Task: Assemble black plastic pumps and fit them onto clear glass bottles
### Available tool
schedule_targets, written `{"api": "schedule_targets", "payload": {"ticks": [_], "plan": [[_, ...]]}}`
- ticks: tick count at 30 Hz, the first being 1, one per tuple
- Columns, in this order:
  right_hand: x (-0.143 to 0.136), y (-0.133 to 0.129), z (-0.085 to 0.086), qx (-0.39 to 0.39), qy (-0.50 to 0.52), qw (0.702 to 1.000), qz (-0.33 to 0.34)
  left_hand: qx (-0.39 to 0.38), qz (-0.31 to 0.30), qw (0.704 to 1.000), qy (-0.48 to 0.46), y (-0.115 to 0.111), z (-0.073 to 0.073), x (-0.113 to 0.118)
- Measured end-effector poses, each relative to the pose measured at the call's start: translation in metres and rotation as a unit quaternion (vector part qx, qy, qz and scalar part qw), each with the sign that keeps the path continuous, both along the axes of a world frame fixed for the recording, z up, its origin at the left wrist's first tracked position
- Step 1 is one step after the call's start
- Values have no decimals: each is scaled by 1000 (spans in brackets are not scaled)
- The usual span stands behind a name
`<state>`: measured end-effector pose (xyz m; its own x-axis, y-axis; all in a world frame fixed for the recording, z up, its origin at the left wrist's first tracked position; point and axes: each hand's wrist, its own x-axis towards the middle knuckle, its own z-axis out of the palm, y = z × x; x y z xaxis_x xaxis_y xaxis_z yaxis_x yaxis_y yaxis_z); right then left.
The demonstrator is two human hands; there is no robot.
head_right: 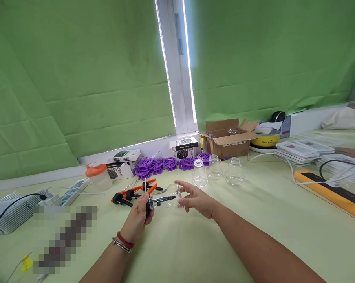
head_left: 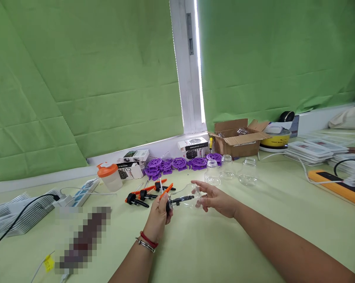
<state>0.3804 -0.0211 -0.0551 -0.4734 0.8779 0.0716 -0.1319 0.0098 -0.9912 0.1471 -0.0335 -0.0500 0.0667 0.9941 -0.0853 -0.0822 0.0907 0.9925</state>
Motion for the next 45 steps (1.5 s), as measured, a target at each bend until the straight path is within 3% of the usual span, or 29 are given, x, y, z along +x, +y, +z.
{"api": "schedule_targets", "payload": {"ticks": [5,12,15,21,24,34,45], "plan": [[-7,5,-7,-67,-11,998,-18,-2,10,1000,9,-1,-2,2],[-10,14,-19,-151,-117,981,-35,0,-20,1000,22,-1,-6,3],[-7,11,-14,-117,-108,986,-41,-8,-14,1000,10,0,-4,2],[-1,-1,-2,49,-16,999,1,-6,0,1000,-4,4,-2,-3],[-3,-3,-1,65,-9,998,2,-11,-6,1000,-17,4,-3,-3],[-9,4,-3,-3,-28,999,-21,-4,-12,1000,4,-1,0,2],[-14,11,-13,-147,-108,982,-52,-6,-23,1000,18,0,-7,5]]}}
